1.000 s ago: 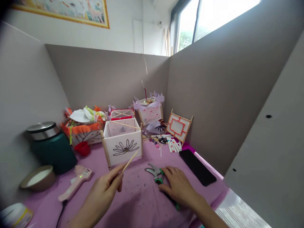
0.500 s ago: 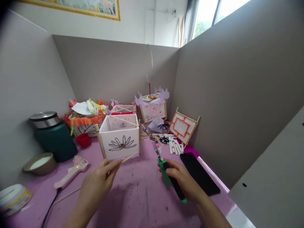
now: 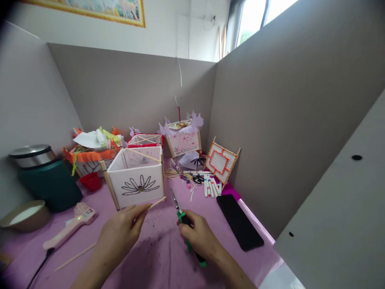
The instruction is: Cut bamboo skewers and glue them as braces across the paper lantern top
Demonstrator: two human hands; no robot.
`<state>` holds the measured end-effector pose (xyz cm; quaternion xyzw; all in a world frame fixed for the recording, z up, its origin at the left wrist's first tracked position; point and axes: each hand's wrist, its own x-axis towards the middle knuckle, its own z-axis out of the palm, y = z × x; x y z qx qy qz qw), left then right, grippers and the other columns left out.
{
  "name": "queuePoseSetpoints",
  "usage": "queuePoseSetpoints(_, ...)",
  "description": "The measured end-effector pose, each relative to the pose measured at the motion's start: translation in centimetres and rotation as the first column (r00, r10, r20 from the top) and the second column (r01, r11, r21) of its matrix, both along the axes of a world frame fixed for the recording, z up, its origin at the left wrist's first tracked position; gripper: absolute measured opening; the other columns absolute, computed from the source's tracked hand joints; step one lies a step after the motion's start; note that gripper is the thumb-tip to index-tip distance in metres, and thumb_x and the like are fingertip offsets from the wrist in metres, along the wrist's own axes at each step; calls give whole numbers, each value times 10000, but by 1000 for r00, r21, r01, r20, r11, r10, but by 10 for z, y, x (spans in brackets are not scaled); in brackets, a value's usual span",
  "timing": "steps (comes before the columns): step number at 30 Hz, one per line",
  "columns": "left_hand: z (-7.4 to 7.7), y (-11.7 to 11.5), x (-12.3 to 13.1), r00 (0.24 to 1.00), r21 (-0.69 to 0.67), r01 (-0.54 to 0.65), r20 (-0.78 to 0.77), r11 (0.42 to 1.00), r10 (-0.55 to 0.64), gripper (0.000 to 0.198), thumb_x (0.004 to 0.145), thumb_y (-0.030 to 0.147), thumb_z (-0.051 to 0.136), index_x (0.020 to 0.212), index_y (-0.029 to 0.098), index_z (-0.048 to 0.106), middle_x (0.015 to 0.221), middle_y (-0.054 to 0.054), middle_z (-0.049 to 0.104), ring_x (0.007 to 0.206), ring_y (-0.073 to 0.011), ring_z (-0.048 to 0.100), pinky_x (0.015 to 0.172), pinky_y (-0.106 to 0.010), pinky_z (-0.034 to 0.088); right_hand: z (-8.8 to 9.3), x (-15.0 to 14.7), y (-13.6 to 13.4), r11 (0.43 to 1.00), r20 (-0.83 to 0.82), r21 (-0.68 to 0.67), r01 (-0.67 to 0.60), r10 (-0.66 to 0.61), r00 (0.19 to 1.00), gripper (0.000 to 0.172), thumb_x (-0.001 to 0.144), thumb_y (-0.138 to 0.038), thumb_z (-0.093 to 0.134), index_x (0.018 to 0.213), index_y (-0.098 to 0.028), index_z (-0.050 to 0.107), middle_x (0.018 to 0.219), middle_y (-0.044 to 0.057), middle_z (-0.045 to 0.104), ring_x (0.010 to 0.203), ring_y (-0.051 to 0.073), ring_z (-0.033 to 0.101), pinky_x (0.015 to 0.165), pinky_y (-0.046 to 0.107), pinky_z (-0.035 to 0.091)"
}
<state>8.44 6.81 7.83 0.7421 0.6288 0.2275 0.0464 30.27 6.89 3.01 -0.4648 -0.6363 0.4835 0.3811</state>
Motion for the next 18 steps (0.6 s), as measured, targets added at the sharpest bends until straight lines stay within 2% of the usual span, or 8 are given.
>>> queuePoseSetpoints(3,2,3,0,999,-28,25,29,999,-24,330,916,265,416,1109,307,682,985,-39,731,953,-217,662,798,-294,465,9,-1,-4,999,61,33,-32,30,998,150,804,-309,566,836,-166,598,714,-13,533,676,147,508,595,247,389)
queuePoseSetpoints(7,5,4,1,998,-56,42,45,998,-39,338,923,273,404,1119,306,677,1029,-35,728,962,-230,662,785,-308,471,19,-6,-7,997,93,49,-54,49,994,132,793,-241,562,883,-172,631,777,-8,571,721,148,513,639,246,393)
queuePoseSetpoints(11,7,3,1,998,-81,49,30,996,-47,342,922,264,398,1102,298,687,1050,-42,727,1006,-240,654,840,-326,467,20,-11,-7,997,124,73,-19,10,992,165,755,-198,564,894,-175,650,788,-8,592,740,154,524,680,250,405)
queuePoseSetpoints(14,6,2,2,998,-96,58,4,994,-58,351,921,295,388,1113,307,682,1090,-38,716,1009,-262,653,840,-358,475,22,-10,-13,991,159,136,9,-31,987,206,727,-181,577,914,-174,663,870,8,626,813,172,542,741,260,416)
queuePoseSetpoints(18,-1,4,5,987,-55,162,-8,985,-163,365,905,317,400,1172,322,649,1159,-27,690,1003,-270,653,881,-384,465,29,1,-30,977,180,202,70,-107,978,209,712,-186,601,909,-180,670,916,2,637,841,168,555,754,250,421)
